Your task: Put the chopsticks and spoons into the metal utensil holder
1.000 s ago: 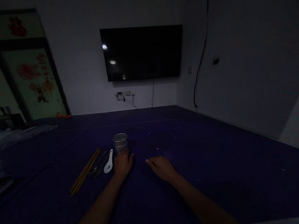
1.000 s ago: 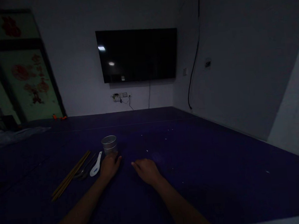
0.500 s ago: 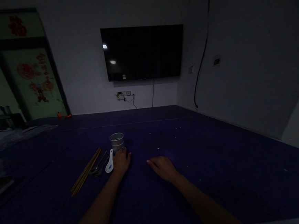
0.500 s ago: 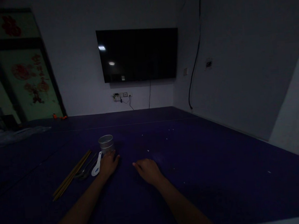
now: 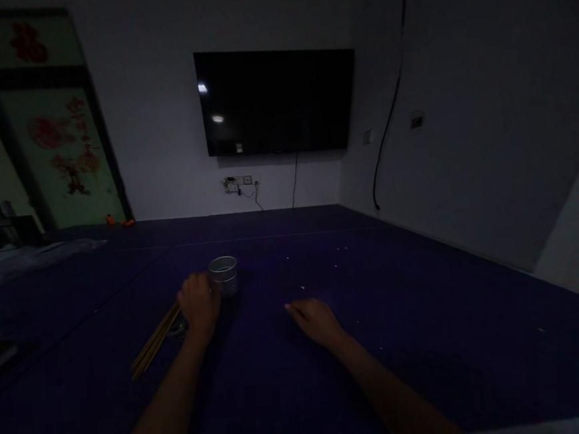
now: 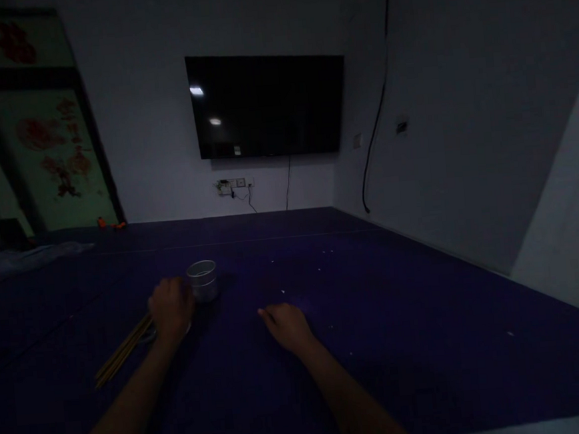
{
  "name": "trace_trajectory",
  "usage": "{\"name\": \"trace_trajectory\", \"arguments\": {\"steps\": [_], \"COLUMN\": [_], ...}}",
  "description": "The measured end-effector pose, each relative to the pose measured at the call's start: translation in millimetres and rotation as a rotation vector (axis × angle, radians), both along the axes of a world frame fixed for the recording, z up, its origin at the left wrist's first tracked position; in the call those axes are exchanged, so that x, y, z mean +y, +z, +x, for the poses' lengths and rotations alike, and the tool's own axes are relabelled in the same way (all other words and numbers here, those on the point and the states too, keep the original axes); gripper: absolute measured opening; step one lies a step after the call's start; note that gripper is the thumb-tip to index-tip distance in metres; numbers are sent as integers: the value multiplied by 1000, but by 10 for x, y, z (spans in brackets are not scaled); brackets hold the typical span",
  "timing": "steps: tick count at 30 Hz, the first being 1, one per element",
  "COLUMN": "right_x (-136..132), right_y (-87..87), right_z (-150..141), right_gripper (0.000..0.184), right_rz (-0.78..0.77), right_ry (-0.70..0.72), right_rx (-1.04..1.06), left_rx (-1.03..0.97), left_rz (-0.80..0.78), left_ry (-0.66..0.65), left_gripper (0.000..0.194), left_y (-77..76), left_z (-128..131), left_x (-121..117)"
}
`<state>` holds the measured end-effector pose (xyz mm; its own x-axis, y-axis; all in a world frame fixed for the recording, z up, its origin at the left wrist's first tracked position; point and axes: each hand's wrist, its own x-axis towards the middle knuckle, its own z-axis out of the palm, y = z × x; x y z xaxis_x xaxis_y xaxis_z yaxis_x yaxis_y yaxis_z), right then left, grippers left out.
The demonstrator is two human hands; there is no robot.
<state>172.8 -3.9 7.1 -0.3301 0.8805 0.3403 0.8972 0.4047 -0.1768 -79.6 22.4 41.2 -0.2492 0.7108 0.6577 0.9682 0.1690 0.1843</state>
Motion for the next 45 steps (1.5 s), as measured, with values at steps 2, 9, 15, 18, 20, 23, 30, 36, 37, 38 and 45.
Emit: {"name": "trace_trajectory", "arguments": {"steps": [2, 9, 15, 18, 20, 23, 30, 36, 37, 38, 45], "right_x": [14, 47, 33, 38, 44, 45, 29, 39, 39, 38, 27], "right_y": [18, 8, 19, 22, 21, 20, 20, -8, -10, -12, -15], "right_z": [40, 89, 79, 91, 93, 80, 49, 55, 53, 50, 27], "right_gripper": [49, 47, 45, 44, 42, 43, 46, 45, 45, 45, 46], "right_rz": [11, 2, -13, -18, -28, -52, -86, -71, -72, -73, -93], "right_ry": [-58, -162, -142, -145, -154, -166, -159, -117, -112, -107, -102], "right_rx": [4, -15, -29, -22, -18, -29, -18, -6, -7, -8, -13], "left_rx": [-63, -177, -237, -282, -317, -342, -411, -454, -461, -468, -496], "left_rz": [25, -357, -535, -557, -567, -557, -582, -556, -551, -549, -567], "left_ry": [166, 340, 279, 256, 249, 248, 251, 249, 242, 238, 239], "left_gripper": [37, 52, 56, 56, 55, 51, 44, 43, 44, 44, 41], "left_y": [33, -87, -30, -31, -51, -94, -131, -138, -146, -154, -157], "left_z": [-206, -783, -875, -870, -873, -887, -896, -904, -909, -915, -937], "left_x": [-21, 22, 32, 33, 51, 99, 175, 170, 174, 180, 215]}}
